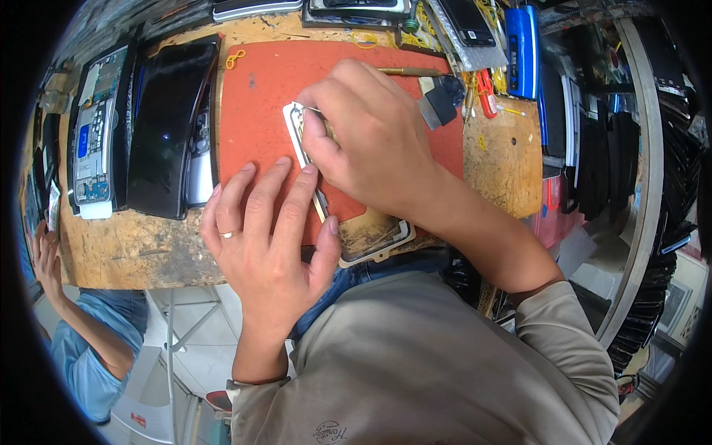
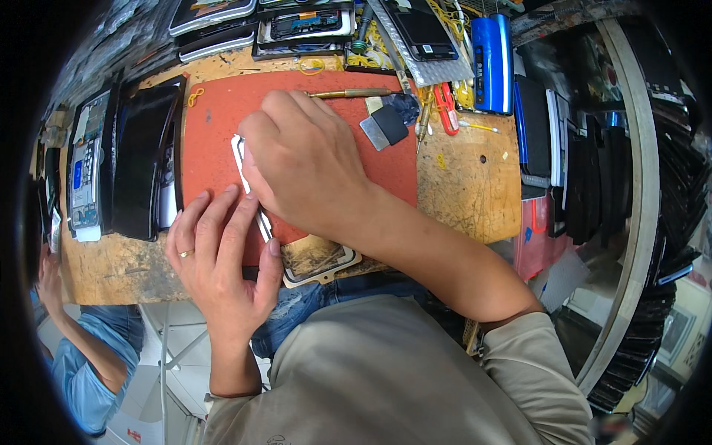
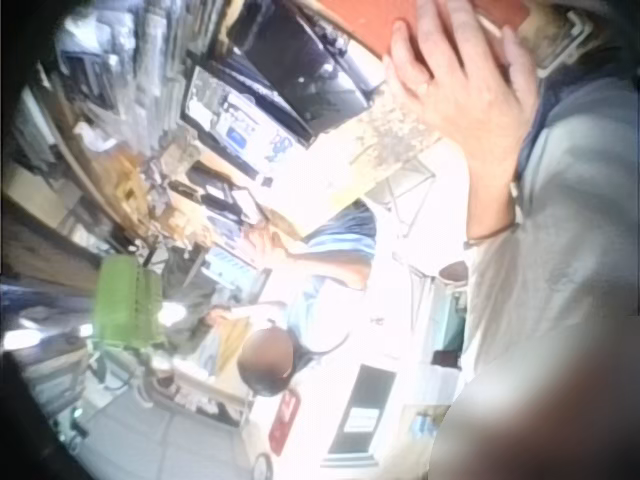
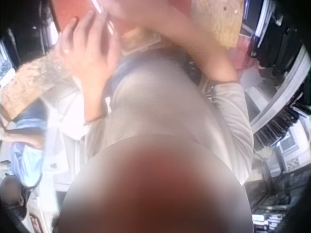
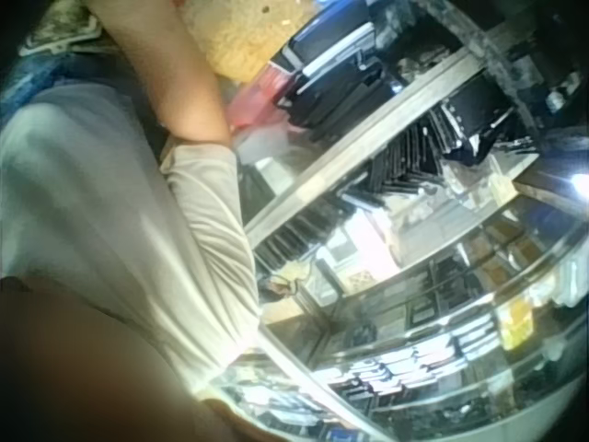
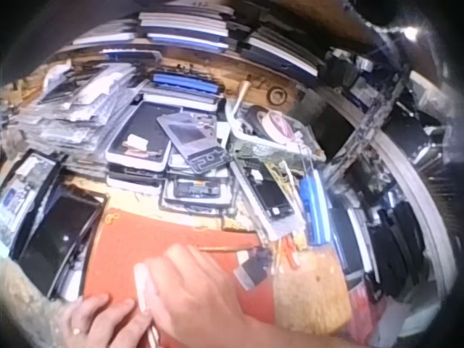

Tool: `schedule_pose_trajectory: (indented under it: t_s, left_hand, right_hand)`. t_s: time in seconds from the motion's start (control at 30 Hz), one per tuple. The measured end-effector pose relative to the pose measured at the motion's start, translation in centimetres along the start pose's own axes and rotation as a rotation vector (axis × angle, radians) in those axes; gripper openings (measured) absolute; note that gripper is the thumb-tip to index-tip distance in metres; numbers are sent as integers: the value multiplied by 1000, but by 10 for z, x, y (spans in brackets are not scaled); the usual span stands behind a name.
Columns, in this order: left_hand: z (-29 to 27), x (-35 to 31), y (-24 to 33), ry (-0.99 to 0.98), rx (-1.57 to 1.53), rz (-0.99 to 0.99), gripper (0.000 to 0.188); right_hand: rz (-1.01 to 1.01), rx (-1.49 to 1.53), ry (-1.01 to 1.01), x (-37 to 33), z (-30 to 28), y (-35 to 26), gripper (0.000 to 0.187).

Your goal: The person assembles a mobile phone by placing a screen into a metal frame, cleaning the frame interior, and inserting a battery. The person handles multiple phone frames and components on a cluttered workbench.

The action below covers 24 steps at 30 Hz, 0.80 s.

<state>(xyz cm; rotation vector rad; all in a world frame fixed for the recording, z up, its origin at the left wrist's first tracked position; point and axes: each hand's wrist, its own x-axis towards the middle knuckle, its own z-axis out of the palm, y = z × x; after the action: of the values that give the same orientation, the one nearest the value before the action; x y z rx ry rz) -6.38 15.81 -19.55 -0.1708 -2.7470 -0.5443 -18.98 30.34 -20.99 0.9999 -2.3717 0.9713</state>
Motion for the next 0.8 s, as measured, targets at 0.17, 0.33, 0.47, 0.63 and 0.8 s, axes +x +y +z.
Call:
schedule_pose_trajectory:
  t_s: [0.17, 0.33, 0.47, 0.63, 0.8]
  left_hand:
    - [0, 0, 0, -5, -14, 1, 46]
    - [2, 0, -1, 6, 2, -10, 44]
    - [2, 0, 0, 4, 1, -12, 43]
    - [0, 1, 0, 1, -7, -21, 43]
    - [0, 1, 0, 14, -14, -14, 43]
  right_hand:
    - [-16, -7, 1, 1, 1, 0, 19]
    - [-61, -2, -27, 0, 5, 1, 18]
    - [-87, -4, -35, 0, 5, 3, 20]
    - [-125, -39, -80, 1, 1, 3, 23]
    - [-125, -47, -148, 3, -7, 1, 23]
